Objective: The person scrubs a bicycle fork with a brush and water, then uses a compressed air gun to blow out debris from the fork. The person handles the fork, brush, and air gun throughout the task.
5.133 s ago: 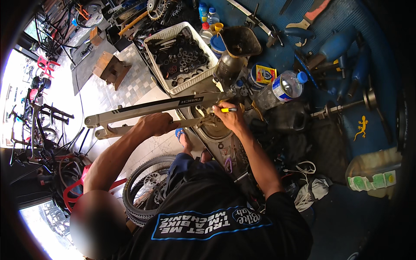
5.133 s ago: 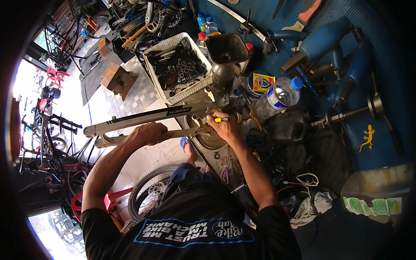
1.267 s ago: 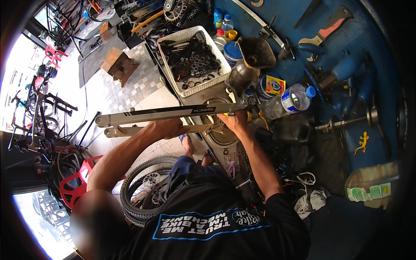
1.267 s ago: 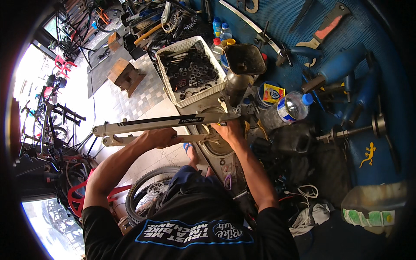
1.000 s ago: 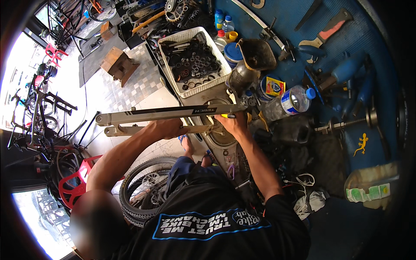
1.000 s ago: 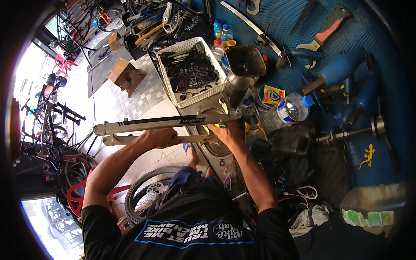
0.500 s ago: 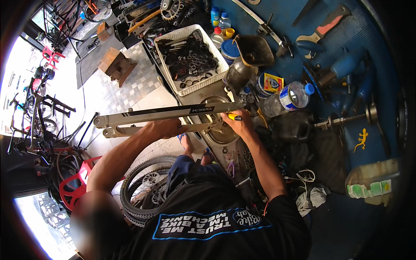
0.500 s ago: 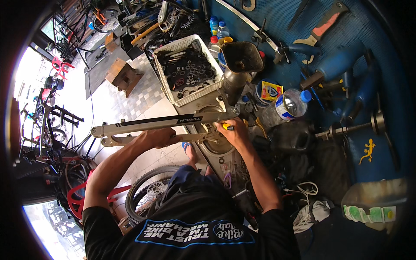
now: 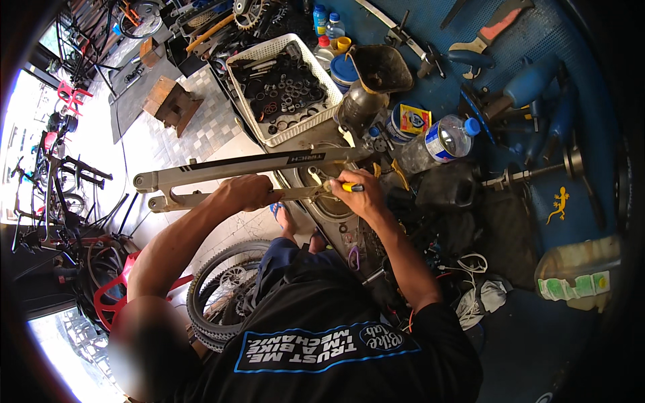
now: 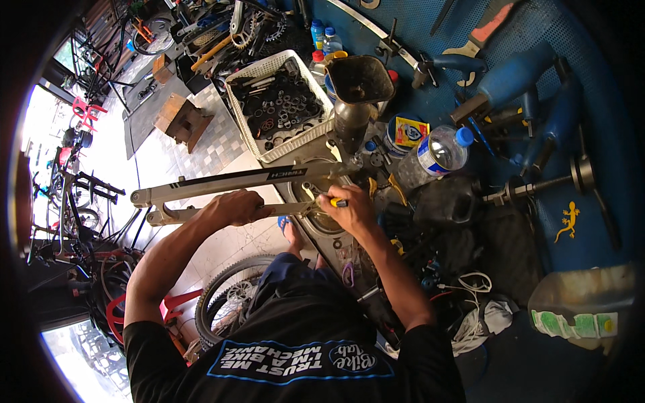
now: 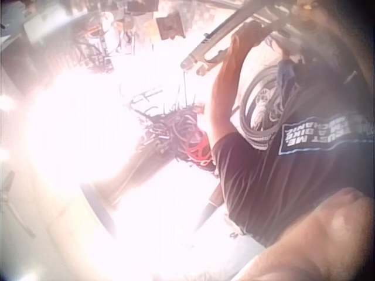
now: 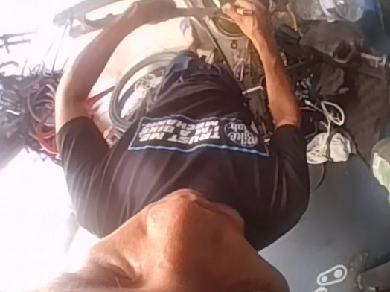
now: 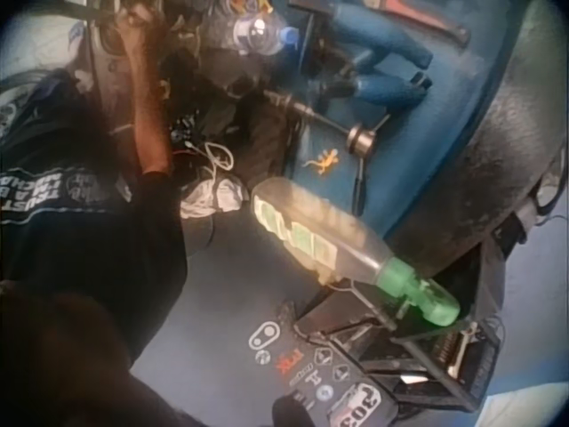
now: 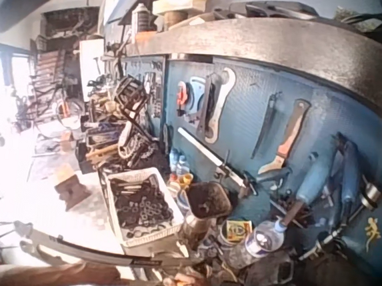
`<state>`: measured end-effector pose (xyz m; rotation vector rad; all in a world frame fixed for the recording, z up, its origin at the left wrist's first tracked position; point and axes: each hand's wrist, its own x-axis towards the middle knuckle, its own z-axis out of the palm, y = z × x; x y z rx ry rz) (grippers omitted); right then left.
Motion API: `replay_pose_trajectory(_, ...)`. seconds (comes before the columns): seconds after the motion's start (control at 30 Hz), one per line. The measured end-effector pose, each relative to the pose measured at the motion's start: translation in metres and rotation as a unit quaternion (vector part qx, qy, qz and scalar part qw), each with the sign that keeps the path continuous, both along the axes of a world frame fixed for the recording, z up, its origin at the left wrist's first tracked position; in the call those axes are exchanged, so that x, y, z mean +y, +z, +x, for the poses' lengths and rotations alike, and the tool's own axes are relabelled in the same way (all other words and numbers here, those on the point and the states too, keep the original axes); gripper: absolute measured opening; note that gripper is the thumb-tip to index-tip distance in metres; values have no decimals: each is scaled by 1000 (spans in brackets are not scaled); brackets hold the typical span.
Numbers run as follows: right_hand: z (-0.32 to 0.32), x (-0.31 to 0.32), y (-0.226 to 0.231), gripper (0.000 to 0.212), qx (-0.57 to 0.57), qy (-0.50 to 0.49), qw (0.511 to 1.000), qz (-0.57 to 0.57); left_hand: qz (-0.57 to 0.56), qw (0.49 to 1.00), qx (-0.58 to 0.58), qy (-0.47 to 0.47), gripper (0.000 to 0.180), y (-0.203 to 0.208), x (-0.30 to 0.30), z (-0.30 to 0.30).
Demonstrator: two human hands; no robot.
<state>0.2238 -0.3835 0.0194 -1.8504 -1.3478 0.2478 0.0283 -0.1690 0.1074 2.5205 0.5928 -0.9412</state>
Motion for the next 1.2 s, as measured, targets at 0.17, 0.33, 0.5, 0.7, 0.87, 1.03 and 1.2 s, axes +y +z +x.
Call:
replay_pose_trajectory(0.17, -19, 8, 6, 21, -35, 36, 999, -2, 9, 1000, 10, -17, 65, 0, 1, 0)
replay_pose_trajectory(0.33, -20, 7, 4, 21, -43, 56, 998, 1, -6, 1000, 1, 15, 65, -3, 0, -1)
replay_pose_trajectory(0.5, 4, -4, -11, 28, -71, -60, 993, -66, -3, 1000, 8, 8, 64, -4, -1, -2)
replay_pose_trajectory(0.7, 25, -23, -26, 29, 120, -40, 989, -71, 44, 995, -78, -36, 59, -12, -7, -15)
replay_pose_trajectory(0.87, 26, -41, -27, 30, 69, 23, 997, -23, 54, 990, -120, -44, 49, -20, -11, -21)
replay_pose_trajectory(1.03, 27, -34, -44, 27, 90, -70, 991, -73, 137, 951, -263, -90, 37, -52, -15, -39)
replay_pose_trajectory(1.2, 2, -34, -38, 25, 130, -49, 985, -99, 74, 985, -156, -27, 36, -27, -21, -44)
